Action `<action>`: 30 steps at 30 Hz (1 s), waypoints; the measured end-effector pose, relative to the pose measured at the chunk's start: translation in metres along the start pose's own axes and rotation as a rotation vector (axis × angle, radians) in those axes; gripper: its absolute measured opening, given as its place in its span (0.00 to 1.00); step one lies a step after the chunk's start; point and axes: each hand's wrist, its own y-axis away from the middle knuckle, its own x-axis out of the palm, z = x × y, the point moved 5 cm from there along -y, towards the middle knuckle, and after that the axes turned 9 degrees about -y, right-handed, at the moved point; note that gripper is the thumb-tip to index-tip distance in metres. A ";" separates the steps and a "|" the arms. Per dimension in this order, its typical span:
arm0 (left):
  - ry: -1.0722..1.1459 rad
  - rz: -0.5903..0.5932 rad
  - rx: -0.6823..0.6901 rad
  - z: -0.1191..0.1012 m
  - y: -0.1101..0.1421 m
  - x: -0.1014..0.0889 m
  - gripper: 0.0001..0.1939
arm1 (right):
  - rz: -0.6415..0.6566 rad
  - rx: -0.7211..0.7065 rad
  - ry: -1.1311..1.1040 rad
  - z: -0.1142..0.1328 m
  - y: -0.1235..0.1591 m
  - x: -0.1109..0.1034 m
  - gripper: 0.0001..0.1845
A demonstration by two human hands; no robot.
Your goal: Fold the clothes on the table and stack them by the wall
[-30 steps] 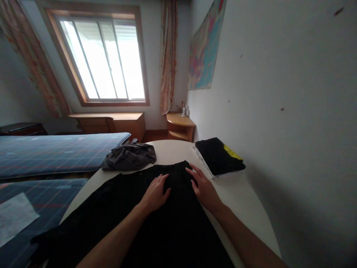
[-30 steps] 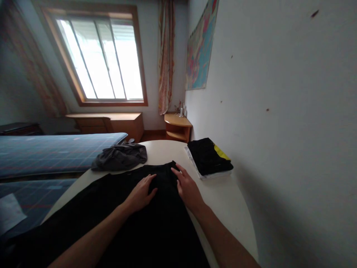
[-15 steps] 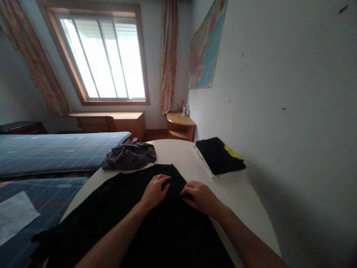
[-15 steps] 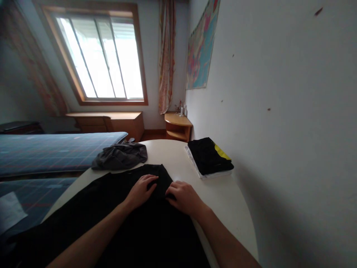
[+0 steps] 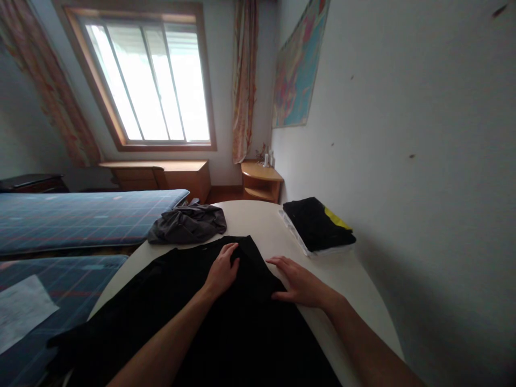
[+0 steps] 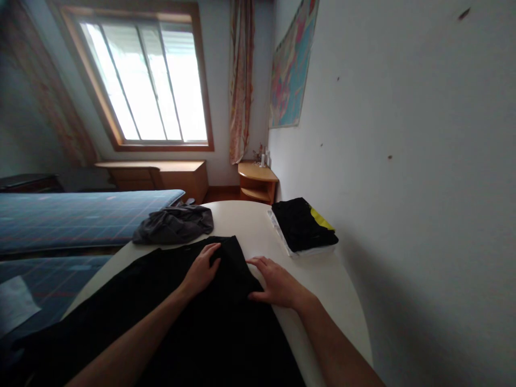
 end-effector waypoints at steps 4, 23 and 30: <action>-0.011 0.012 0.020 -0.006 0.002 -0.004 0.27 | 0.011 0.013 -0.001 -0.001 -0.002 0.003 0.25; -0.318 0.193 0.101 -0.019 0.013 0.007 0.24 | -0.130 0.142 0.223 0.002 -0.009 0.012 0.14; -0.336 0.246 0.115 -0.016 0.012 0.016 0.26 | -0.152 0.263 0.294 -0.005 -0.010 0.019 0.21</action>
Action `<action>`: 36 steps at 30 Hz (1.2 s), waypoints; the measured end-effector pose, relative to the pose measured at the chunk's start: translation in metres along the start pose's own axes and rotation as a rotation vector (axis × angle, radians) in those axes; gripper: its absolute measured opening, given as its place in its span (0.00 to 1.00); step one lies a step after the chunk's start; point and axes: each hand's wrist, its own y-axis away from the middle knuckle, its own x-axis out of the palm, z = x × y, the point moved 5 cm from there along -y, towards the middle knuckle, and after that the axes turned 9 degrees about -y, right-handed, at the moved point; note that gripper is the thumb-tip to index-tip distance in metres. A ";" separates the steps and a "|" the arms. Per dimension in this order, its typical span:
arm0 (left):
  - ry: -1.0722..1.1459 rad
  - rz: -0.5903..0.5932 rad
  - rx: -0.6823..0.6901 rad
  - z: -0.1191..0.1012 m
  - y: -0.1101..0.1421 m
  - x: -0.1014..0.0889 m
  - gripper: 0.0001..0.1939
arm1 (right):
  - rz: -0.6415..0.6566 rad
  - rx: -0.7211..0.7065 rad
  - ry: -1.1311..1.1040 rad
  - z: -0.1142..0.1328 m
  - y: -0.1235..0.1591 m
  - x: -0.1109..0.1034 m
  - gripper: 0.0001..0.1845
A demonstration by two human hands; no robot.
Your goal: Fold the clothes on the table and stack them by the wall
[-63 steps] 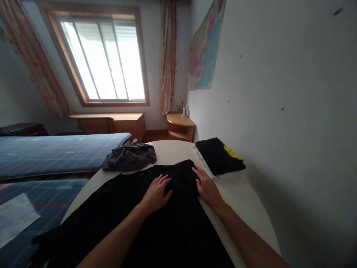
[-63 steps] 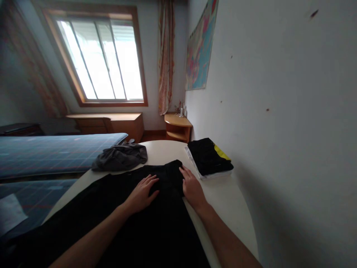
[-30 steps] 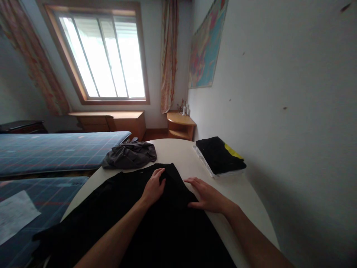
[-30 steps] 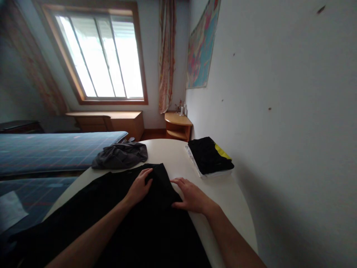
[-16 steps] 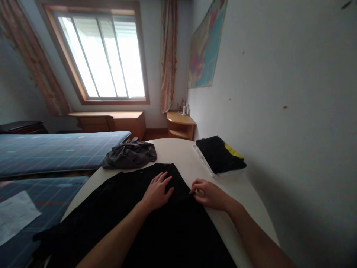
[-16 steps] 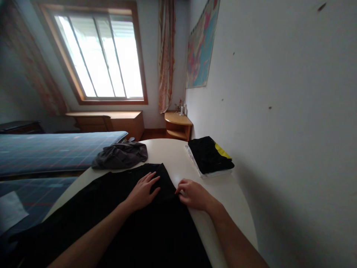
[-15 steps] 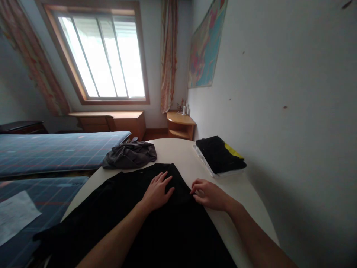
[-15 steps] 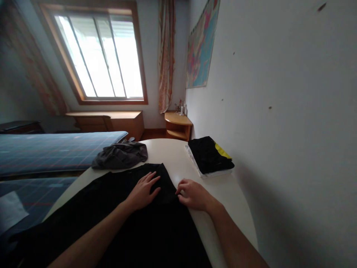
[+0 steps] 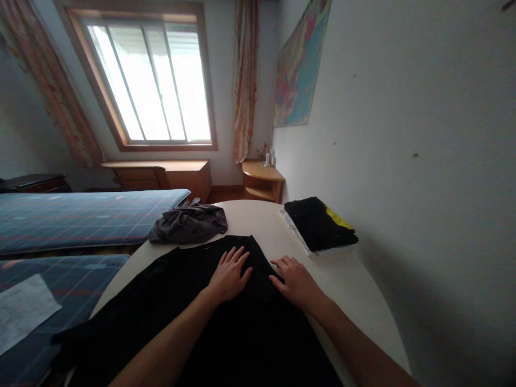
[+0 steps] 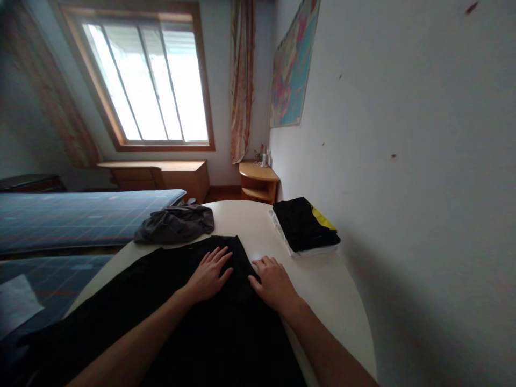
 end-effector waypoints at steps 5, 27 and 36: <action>-0.007 0.013 0.037 -0.009 -0.010 0.001 0.26 | 0.010 -0.020 0.000 0.005 -0.001 0.006 0.25; 0.197 -0.164 0.131 -0.044 -0.046 -0.005 0.18 | -0.112 0.335 -0.246 -0.042 -0.003 -0.022 0.12; 0.313 -0.277 -0.128 -0.020 -0.047 -0.015 0.20 | -0.009 0.022 -0.498 0.007 0.005 -0.029 0.20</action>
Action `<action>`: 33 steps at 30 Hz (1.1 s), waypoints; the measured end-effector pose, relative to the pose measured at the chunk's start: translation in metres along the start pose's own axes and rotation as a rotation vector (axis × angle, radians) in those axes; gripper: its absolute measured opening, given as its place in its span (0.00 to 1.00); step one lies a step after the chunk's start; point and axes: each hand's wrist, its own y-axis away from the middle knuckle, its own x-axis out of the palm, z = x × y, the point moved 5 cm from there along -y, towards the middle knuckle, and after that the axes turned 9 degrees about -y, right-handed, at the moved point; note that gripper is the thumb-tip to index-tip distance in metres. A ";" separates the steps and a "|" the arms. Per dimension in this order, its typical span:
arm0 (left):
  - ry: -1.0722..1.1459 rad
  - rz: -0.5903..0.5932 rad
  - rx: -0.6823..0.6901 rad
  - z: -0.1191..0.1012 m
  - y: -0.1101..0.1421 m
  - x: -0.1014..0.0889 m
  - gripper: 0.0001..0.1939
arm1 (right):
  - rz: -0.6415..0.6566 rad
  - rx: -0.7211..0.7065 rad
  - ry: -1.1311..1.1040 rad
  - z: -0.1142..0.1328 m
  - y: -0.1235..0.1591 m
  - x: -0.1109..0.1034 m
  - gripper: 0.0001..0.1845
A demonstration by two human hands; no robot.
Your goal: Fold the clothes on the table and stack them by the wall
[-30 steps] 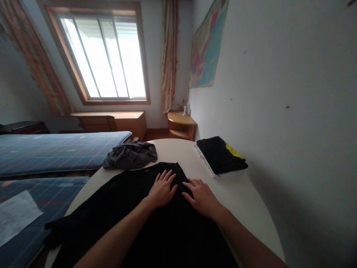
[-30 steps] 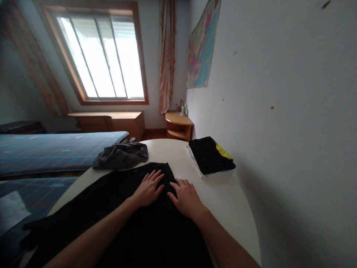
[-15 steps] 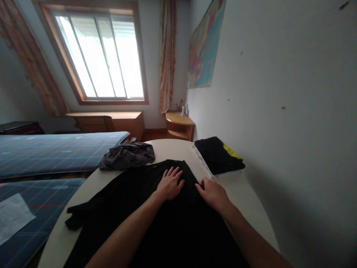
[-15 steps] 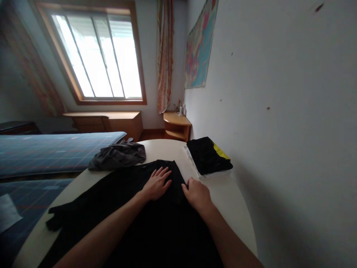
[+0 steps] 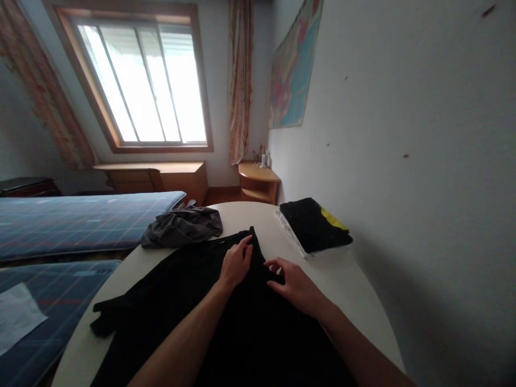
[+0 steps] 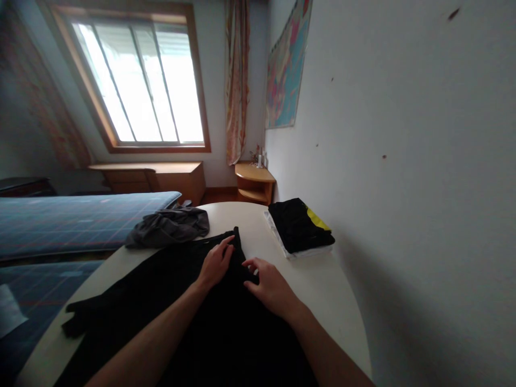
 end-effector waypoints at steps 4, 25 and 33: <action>-0.002 -0.028 -0.159 0.008 0.001 -0.005 0.19 | 0.106 -0.039 -0.054 0.009 0.006 0.010 0.24; -0.066 0.070 -0.346 0.061 -0.016 -0.014 0.15 | 0.323 0.087 -0.098 0.044 0.019 0.052 0.25; -0.214 0.033 -0.256 0.062 -0.009 -0.012 0.14 | 0.330 -0.021 0.056 0.041 0.012 0.066 0.16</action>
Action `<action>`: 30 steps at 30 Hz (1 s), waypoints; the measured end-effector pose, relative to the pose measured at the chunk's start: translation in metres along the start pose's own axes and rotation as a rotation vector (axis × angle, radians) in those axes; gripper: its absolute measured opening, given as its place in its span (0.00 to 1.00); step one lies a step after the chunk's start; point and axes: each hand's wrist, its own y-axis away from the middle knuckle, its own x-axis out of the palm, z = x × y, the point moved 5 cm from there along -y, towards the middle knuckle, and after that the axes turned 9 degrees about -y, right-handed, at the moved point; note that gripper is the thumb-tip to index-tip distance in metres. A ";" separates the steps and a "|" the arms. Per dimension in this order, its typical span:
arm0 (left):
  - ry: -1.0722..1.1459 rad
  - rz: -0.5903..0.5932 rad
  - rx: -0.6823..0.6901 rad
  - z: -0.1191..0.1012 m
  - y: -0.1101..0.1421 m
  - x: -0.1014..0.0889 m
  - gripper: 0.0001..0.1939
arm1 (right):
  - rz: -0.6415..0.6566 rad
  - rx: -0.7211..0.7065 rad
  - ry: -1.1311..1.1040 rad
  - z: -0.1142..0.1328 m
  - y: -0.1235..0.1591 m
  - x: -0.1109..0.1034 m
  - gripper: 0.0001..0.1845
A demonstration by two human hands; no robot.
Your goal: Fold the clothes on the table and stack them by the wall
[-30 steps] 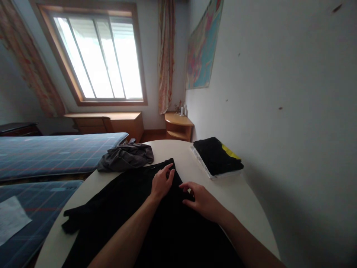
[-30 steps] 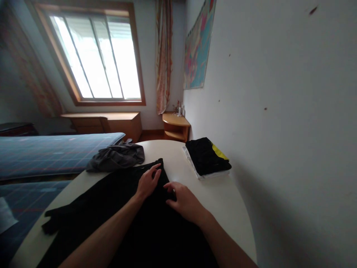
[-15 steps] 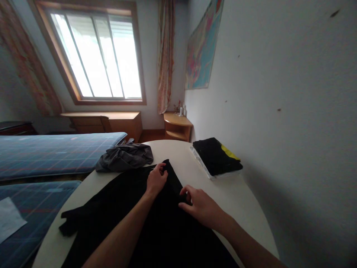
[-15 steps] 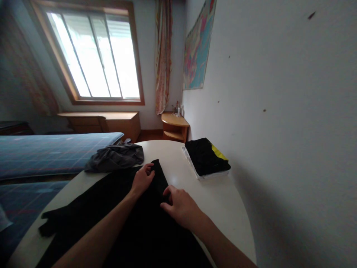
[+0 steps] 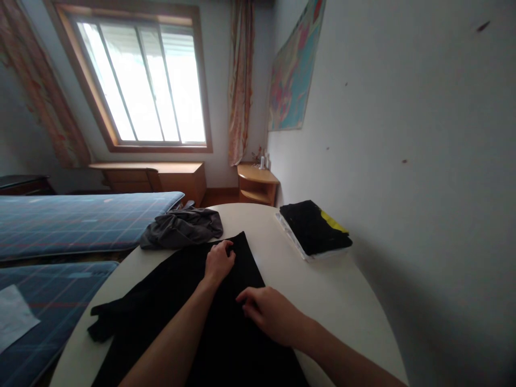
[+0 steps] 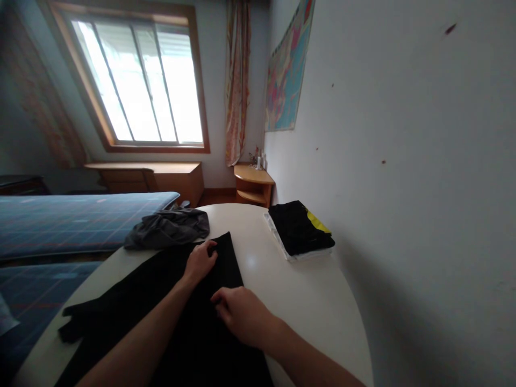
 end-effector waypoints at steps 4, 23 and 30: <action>-0.033 -0.019 0.042 -0.001 0.000 0.003 0.13 | -0.126 -0.093 0.163 0.005 -0.009 0.000 0.23; -0.252 0.082 0.131 -0.002 -0.008 -0.022 0.13 | 0.014 0.072 0.271 -0.041 0.027 0.005 0.41; -0.460 0.150 -0.016 0.036 -0.014 -0.041 0.16 | 0.033 0.096 0.264 -0.060 0.043 -0.018 0.40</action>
